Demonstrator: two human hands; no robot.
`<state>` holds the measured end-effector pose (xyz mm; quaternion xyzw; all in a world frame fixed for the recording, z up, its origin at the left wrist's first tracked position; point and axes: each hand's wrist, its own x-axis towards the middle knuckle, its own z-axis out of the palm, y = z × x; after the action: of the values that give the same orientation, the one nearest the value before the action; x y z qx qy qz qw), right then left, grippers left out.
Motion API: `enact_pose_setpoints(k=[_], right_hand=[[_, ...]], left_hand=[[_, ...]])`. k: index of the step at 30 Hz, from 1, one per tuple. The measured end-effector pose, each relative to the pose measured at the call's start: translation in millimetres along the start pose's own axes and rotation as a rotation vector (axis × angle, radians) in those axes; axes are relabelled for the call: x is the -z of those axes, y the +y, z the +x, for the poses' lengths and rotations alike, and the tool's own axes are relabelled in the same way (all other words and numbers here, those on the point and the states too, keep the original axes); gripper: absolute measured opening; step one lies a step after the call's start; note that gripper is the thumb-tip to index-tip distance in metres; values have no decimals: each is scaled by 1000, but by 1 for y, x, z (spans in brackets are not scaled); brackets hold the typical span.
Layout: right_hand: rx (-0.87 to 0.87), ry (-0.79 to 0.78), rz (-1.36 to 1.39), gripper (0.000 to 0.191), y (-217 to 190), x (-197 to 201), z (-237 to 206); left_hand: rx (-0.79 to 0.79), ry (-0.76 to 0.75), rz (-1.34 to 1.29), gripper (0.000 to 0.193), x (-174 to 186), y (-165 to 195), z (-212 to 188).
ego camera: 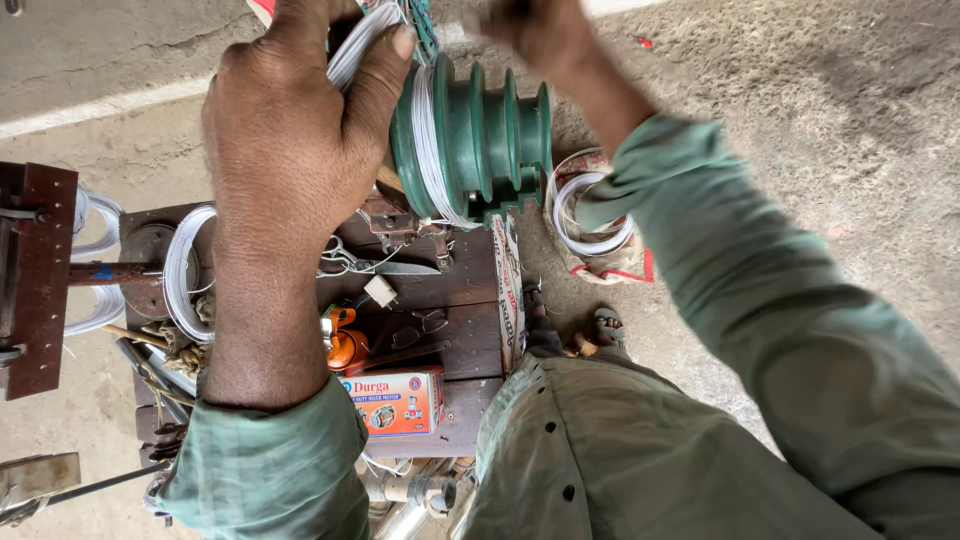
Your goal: The person winds white wire by hand around a green insulator mounted on a hand-crank winder, turning the crank to build up a coil. They then cut the wire with scissors, tie off the coil, and lift the finished wire coil off the winder.
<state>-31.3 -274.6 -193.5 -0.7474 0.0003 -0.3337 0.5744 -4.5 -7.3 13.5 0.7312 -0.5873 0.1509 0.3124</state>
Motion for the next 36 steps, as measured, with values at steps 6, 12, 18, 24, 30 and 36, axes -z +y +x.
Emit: enact_pose_setpoints(k=[6,12,18,24,30,36], right_hand=[[-960,53,27,16,79,-71,-197],[180,-502,-689,23,-121,-87,-193],[870,-179,-956,40,-167,1,-55],[-234,54,-309,48,39,1,-1],[-526,-160,-576,28,70,-80,-184],[334,-420,-690,20,-128,-81,-193]], left_hand=[[-35,-4,29,20,-1,-3,-4],[-15,5,34,21,-3,-6,-2],[67,-15,26,22,-1,-2,2],[48,2,28,24,-2,-3,0],[11,4,4,21,-2,-2,-1],[54,-10,30,22,-2,-1,1]])
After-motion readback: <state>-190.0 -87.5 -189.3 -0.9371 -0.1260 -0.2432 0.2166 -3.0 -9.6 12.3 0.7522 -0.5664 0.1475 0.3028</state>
